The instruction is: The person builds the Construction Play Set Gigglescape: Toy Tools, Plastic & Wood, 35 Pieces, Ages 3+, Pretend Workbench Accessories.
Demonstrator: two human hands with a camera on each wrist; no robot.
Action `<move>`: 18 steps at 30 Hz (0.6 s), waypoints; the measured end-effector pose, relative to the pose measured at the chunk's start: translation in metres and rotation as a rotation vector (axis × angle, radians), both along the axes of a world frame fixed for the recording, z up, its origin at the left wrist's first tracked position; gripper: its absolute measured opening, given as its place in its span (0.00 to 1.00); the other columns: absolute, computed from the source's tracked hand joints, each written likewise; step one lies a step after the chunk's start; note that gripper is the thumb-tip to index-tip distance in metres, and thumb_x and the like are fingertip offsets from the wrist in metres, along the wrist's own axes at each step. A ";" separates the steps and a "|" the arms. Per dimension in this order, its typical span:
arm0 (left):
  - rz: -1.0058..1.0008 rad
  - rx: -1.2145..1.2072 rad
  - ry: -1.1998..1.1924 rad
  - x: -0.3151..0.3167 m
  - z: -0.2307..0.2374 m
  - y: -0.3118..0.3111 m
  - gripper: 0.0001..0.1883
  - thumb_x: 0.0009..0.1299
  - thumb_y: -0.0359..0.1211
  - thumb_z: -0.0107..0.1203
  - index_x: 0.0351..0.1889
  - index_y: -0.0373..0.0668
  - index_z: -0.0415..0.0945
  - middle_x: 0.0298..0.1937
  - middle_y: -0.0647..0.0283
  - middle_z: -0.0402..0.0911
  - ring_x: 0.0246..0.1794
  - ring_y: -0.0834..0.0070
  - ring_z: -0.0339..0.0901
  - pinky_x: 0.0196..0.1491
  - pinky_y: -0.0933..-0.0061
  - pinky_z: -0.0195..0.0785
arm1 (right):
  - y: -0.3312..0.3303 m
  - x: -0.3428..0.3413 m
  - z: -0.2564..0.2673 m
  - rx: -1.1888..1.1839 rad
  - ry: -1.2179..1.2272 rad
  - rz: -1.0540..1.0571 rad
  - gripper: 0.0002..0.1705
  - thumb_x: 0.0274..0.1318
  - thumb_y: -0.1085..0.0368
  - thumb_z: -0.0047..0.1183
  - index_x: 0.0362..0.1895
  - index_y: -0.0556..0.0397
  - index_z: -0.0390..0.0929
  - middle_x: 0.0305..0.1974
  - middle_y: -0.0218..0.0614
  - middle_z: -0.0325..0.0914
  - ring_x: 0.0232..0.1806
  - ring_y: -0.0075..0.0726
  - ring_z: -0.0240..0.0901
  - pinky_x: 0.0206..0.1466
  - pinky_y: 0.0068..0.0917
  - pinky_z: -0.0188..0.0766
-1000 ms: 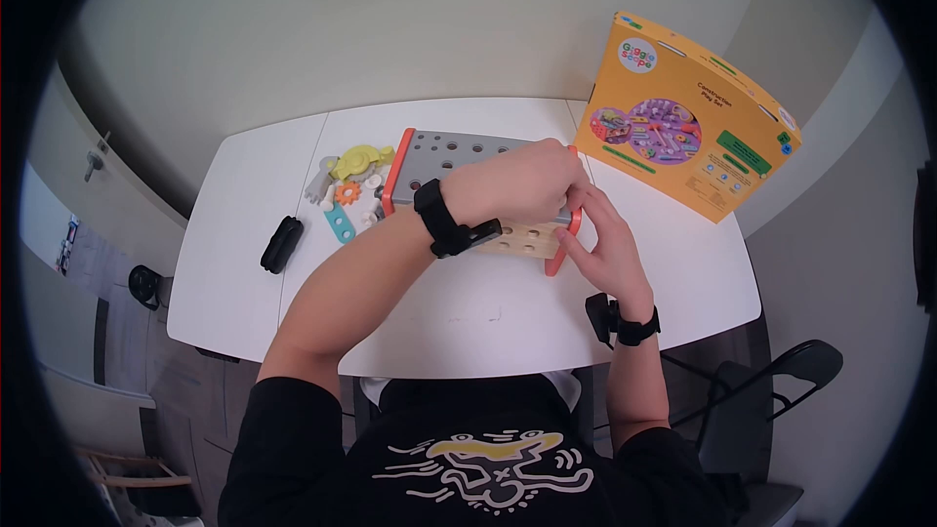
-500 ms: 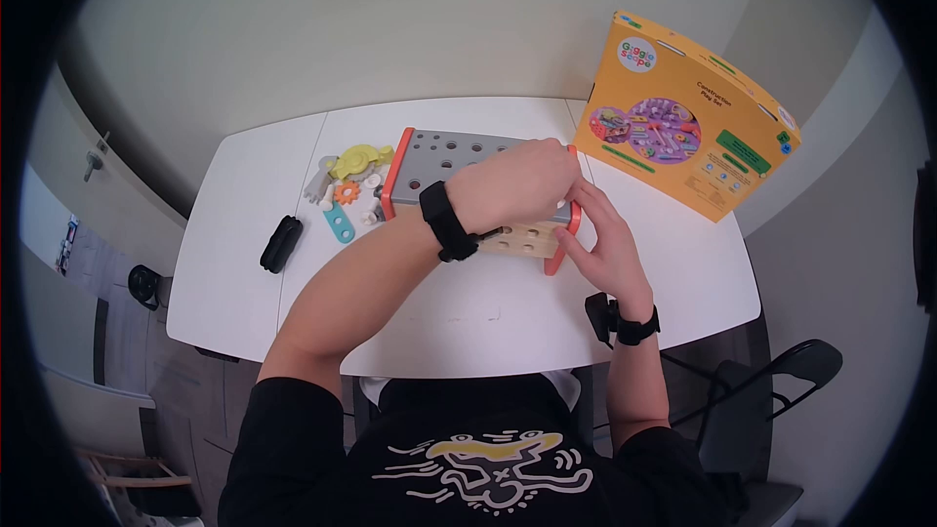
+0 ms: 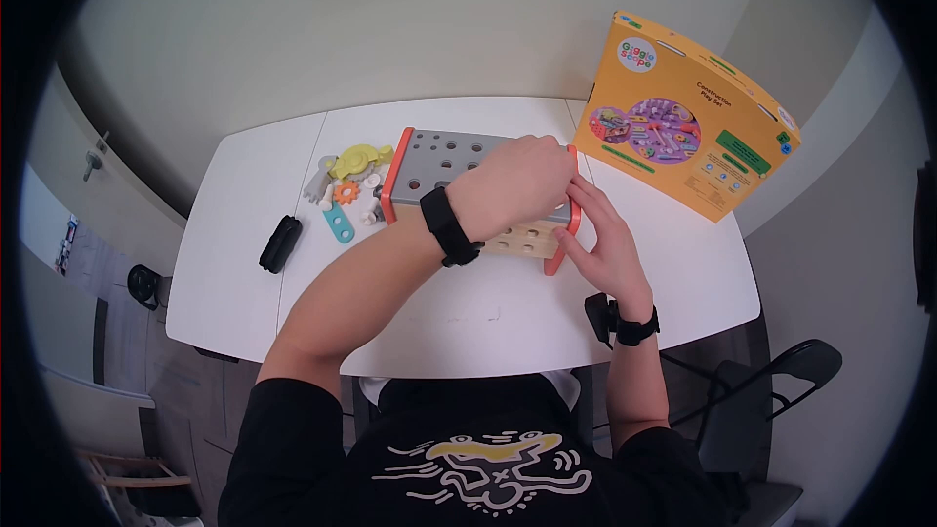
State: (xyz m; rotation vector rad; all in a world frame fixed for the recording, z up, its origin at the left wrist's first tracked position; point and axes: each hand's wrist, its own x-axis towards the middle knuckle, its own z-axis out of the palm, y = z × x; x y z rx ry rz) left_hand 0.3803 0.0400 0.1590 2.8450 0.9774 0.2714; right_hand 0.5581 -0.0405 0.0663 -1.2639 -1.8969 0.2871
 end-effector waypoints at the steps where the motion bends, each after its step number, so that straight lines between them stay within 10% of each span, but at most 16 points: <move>1: 0.000 0.000 0.000 0.000 -0.001 0.002 0.07 0.62 0.29 0.62 0.34 0.33 0.84 0.29 0.49 0.84 0.37 0.51 0.84 0.45 0.56 0.79 | -0.001 -0.001 0.001 0.000 0.000 0.000 0.33 0.57 0.62 0.62 0.68 0.51 0.73 0.73 0.41 0.68 0.68 0.52 0.71 0.68 0.39 0.71; 16: -0.360 -0.338 -0.138 0.000 -0.010 0.011 0.16 0.56 0.17 0.50 0.42 0.34 0.81 0.33 0.51 0.82 0.38 0.50 0.80 0.41 0.57 0.74 | -0.002 0.000 0.001 -0.100 0.071 0.015 0.26 0.58 0.66 0.62 0.61 0.55 0.75 0.62 0.46 0.74 0.64 0.52 0.73 0.68 0.37 0.67; 18: -0.291 0.003 -0.332 0.003 -0.030 0.018 0.12 0.58 0.22 0.54 0.41 0.33 0.81 0.32 0.51 0.83 0.37 0.51 0.81 0.41 0.56 0.75 | -0.001 0.000 0.001 -0.026 0.011 -0.001 0.32 0.57 0.62 0.61 0.67 0.51 0.72 0.71 0.41 0.69 0.67 0.53 0.72 0.66 0.39 0.72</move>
